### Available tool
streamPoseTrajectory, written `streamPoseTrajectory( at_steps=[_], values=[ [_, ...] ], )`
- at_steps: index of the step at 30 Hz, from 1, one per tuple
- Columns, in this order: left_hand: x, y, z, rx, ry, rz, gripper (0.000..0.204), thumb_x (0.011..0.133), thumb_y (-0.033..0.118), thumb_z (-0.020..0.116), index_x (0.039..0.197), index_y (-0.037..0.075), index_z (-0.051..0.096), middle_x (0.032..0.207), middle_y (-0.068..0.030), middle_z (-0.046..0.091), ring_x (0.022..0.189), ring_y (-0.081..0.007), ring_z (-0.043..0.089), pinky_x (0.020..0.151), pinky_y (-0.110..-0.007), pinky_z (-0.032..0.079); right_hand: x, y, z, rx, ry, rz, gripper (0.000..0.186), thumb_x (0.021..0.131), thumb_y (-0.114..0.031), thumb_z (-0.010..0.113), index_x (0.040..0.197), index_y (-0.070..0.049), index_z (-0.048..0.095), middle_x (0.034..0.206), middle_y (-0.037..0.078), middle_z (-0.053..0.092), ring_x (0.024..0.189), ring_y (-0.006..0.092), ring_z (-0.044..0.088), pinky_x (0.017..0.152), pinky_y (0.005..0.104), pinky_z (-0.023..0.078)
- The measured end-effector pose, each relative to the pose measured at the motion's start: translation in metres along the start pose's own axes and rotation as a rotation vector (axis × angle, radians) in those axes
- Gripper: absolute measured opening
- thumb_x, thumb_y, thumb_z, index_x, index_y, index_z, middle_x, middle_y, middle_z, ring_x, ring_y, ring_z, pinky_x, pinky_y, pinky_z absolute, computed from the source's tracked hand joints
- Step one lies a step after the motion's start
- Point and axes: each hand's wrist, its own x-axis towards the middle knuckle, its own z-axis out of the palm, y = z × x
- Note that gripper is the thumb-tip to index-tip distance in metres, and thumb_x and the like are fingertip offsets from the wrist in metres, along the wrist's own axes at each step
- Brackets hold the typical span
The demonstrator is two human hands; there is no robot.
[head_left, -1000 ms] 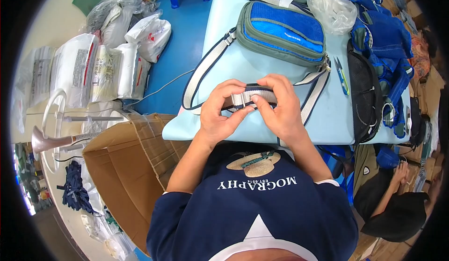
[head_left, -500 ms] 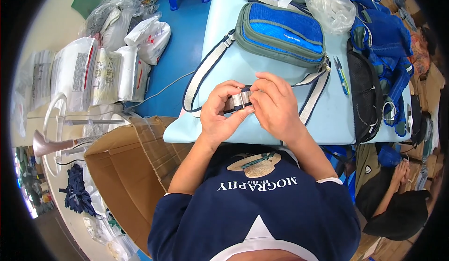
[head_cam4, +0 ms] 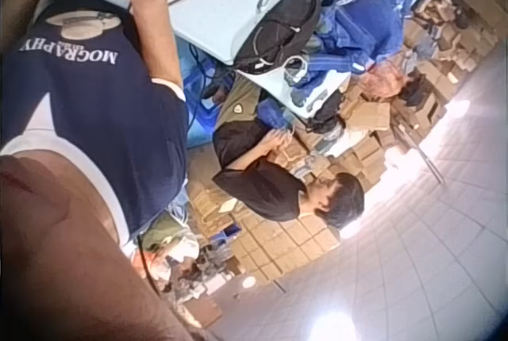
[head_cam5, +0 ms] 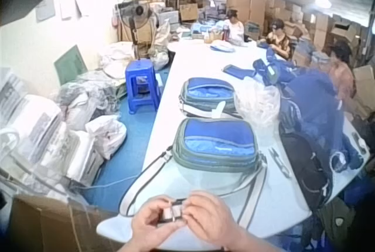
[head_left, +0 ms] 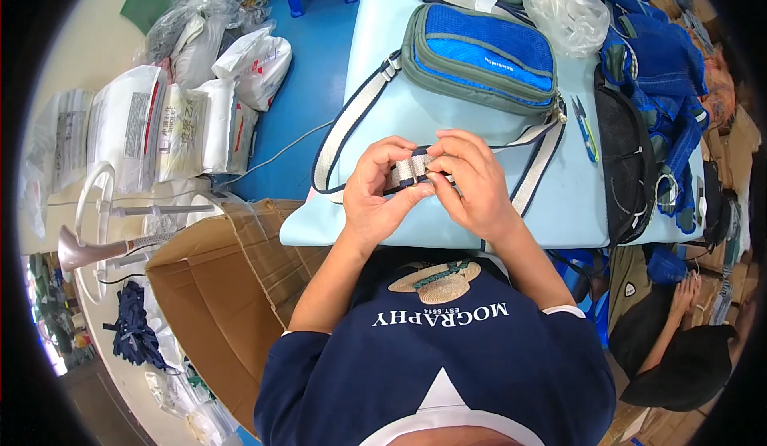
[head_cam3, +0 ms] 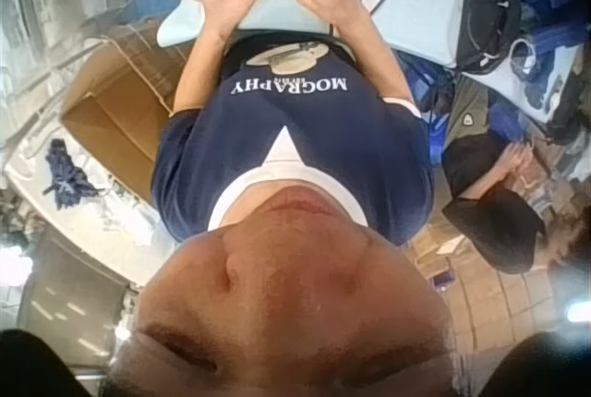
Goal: Inspecting small blue bags, trimming loose threads with nippers, and attaching shoulder straps.
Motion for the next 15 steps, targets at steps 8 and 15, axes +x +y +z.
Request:
streamPoseTrajectory(
  at_steps=[8,15],
  values=[
    [-0.0008,-0.0002,0.0003,-0.036,-0.024,-0.016,0.047,0.071,-0.003,0.074,0.111,0.001,0.049,0.116,-0.0141,0.049,0.1,-0.0166,0.054,0.083,-0.027,0.047,0.0058,-0.0016,0.0003,-0.107,-0.018,-0.082,0.02,0.065,-0.002,0.066,0.081,0.0,0.055,0.094,0.011,0.055,0.103,0.0305,0.054,0.082,0.0391,0.047],
    [0.0017,0.0027,0.0033,-0.069,-0.014,-0.079,0.047,0.071,-0.004,0.073,0.111,0.002,0.048,0.116,-0.0126,0.049,0.101,-0.017,0.054,0.086,-0.027,0.045,0.0029,0.0018,0.0042,0.053,0.007,-0.001,0.019,0.071,0.003,0.058,0.084,-0.003,0.045,0.093,0.015,0.051,0.102,0.038,0.053,0.08,0.0421,0.045]
  ],
)
